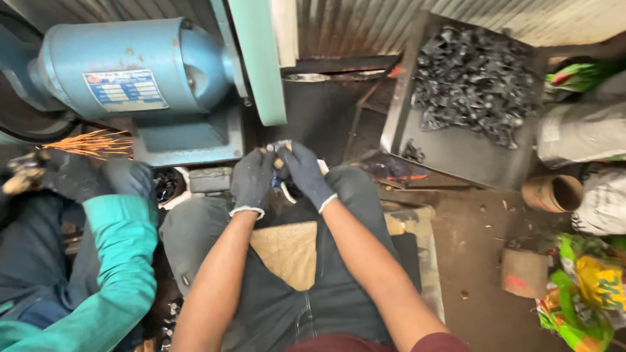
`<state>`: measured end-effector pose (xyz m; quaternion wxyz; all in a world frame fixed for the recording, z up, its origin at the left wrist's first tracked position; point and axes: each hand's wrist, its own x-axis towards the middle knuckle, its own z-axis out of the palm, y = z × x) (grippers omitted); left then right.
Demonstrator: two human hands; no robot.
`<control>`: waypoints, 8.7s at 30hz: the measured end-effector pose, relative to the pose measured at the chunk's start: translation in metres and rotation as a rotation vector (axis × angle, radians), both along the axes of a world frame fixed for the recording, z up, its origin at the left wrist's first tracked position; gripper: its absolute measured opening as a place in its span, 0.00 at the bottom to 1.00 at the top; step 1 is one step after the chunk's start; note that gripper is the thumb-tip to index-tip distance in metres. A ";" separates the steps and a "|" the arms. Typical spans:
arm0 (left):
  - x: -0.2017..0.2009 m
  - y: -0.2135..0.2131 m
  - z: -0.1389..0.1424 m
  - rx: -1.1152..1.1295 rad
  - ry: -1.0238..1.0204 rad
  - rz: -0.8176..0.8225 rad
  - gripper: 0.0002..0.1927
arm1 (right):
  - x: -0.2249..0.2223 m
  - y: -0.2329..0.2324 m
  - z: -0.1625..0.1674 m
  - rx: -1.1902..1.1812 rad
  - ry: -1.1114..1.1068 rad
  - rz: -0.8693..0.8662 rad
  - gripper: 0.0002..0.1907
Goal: The person sits on the floor at a bench grinder and grinds small dark metal castings one at a time, holding each piece against the spinning wheel with both gloved hands until sparks fly, then places finished pieces on a tray of similar castings and picks up the next piece.
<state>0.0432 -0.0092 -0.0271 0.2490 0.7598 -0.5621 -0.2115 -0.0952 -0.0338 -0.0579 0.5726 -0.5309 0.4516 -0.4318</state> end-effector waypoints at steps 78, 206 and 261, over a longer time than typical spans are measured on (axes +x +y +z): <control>-0.035 -0.031 -0.004 -0.162 0.193 0.040 0.15 | -0.017 -0.027 -0.036 -0.105 0.158 -0.181 0.12; -0.016 -0.030 -0.051 -0.035 0.661 0.111 0.20 | -0.004 -0.043 -0.026 0.258 -0.067 0.108 0.13; -0.044 -0.005 0.024 0.355 0.043 -0.398 0.23 | -0.265 -0.014 0.014 -0.233 1.151 -0.430 0.18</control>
